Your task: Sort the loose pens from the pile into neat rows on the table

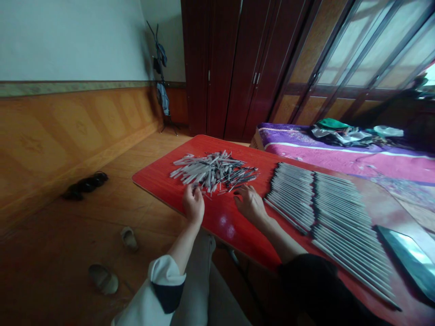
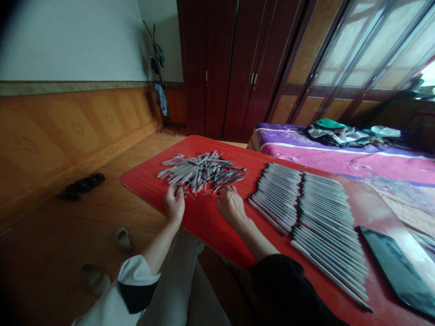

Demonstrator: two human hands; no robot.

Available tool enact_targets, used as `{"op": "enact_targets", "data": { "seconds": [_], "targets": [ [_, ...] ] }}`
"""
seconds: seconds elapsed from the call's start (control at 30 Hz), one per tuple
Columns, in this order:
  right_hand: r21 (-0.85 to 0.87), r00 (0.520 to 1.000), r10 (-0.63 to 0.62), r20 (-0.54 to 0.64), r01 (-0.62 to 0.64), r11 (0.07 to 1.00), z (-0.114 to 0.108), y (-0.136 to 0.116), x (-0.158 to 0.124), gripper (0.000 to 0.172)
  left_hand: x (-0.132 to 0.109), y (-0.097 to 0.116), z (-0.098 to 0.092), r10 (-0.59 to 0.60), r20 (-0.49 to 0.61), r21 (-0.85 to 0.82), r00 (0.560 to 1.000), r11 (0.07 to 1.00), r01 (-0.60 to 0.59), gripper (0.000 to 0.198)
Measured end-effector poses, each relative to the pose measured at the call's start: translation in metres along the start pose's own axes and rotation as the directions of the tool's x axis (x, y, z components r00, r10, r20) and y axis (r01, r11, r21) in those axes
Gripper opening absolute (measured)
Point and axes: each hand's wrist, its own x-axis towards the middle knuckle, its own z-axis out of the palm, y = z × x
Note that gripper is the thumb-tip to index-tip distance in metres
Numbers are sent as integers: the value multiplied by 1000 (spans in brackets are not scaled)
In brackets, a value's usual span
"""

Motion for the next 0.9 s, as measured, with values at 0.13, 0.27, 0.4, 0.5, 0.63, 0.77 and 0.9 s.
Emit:
{"op": "enact_targets", "data": {
  "seconds": [0.13, 0.27, 0.4, 0.5, 0.63, 0.77, 0.9],
  "targets": [
    [-91, 999, 17, -29, -20, 996, 21, -9, 26, 23, 0, -1, 2, 146, 16, 251, 989, 957, -145, 17],
    [-102, 998, -4, -65, -3, 995, 34, -3, 29, 27, -2, -1, 5, 196, 95, 339, 976, 915, -217, 22],
    [-48, 996, -51, -78, 47, 998, 39, 7, 28, 31, 9, 1, 1, 202, 172, 402, 964, 879, -256, 21],
    [-23, 996, -37, -82, 35, 999, 39, 10, 30, 31, 33, 7, -5, 244, 211, 544, 947, 775, -321, 20],
    [-21, 998, -9, -69, 7, 1000, 39, 12, 35, 31, 71, 11, -8, 309, 341, 722, 888, 519, -458, 22],
    [-20, 997, -27, -72, 26, 999, 44, 16, 37, 31, 91, 5, -5, 256, 505, 753, 824, 336, -566, 19],
    [-12, 996, -20, -90, 19, 1000, 49, 18, 38, 32, 96, -3, -2, 238, 558, 744, 795, 280, -606, 19]
  ]
}}
